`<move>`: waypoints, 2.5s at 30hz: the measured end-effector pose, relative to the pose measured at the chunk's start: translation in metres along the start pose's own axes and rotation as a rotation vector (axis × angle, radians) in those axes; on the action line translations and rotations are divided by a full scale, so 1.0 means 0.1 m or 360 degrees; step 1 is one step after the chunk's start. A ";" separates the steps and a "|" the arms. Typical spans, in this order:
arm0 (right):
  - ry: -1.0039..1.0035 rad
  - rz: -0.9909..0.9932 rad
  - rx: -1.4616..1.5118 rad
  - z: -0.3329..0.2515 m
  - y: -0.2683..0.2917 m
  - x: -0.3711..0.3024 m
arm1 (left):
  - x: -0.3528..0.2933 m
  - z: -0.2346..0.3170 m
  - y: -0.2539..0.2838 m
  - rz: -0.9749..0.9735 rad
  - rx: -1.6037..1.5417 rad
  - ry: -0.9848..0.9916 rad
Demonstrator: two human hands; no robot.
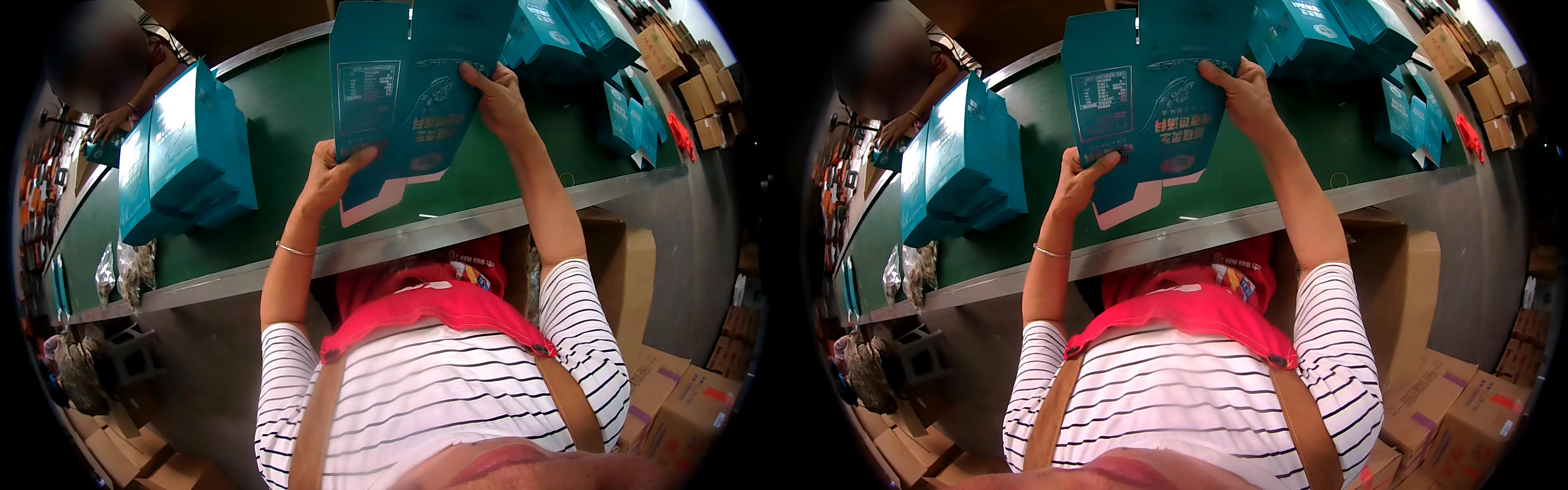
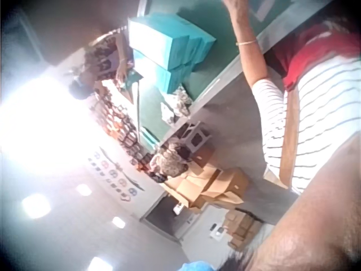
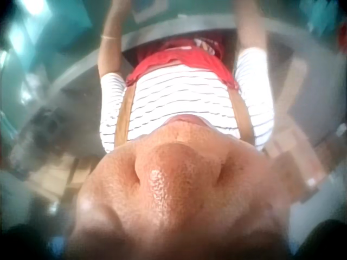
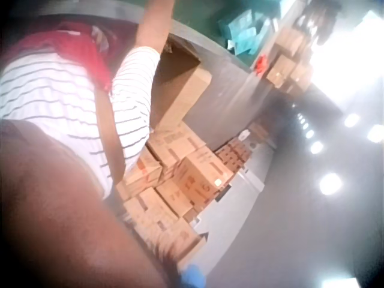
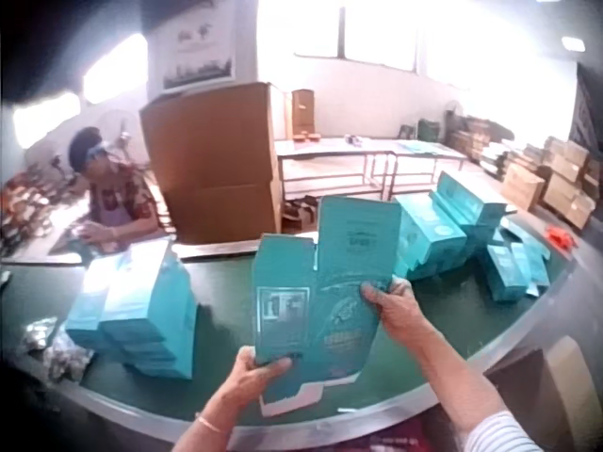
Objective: The person folds flat teal cardboard sheets into rectangular boxes on a green table. They repeatedly fold the sides and tuck the flaps to form the box shape, then place the finished boxes in a stack. Later, they pick up a clear plastic bag containing dried ingredients and place it on the table.
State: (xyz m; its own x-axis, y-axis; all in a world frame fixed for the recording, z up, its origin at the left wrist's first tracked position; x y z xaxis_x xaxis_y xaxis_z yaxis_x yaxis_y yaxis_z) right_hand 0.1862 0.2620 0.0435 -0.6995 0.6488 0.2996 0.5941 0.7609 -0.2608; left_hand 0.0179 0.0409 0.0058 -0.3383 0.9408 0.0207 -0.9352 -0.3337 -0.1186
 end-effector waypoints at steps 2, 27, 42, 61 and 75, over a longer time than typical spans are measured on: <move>0.0062 0.0067 0.0145 0.09 -0.06 0.04 | -0.01 -0.01 0.08 -0.0045 -0.0082 0.0058; 0.0442 -0.0202 -0.0526 -0.19 -0.69 -0.29 | 0.08 0.58 -0.16 0.0502 0.0544 -0.0618; 0.0114 -0.0041 -0.0087 0.12 -0.74 -0.26 | 0.15 0.20 -0.08 0.0830 0.0434 -0.1063; 0.0956 -0.0255 -0.1708 -0.29 -1.08 -0.08 | 0.04 0.17 -0.11 0.0728 0.0481 -0.1107; 0.0588 -0.0308 -0.1269 -0.28 -0.98 -0.10 | -0.05 0.14 -0.19 0.0635 0.0463 -0.1183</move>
State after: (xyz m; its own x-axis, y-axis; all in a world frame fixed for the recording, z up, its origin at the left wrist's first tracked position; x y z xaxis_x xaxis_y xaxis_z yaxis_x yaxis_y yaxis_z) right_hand 0.1459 0.1814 0.0917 -0.7253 0.3645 0.5841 0.6747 0.5448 0.4979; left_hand 0.0355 0.0418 0.0218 -0.5303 0.5032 0.6823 -0.6884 -0.7254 -0.0001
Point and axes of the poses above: each hand's wrist, its own x-axis towards the middle knuckle, its own y-axis out of the back of the hand, z = x × y, the point moved 1 cm from there along x, towards the middle knuckle, and after that the axes turned 6 degrees about y, right-handed, at the moved point
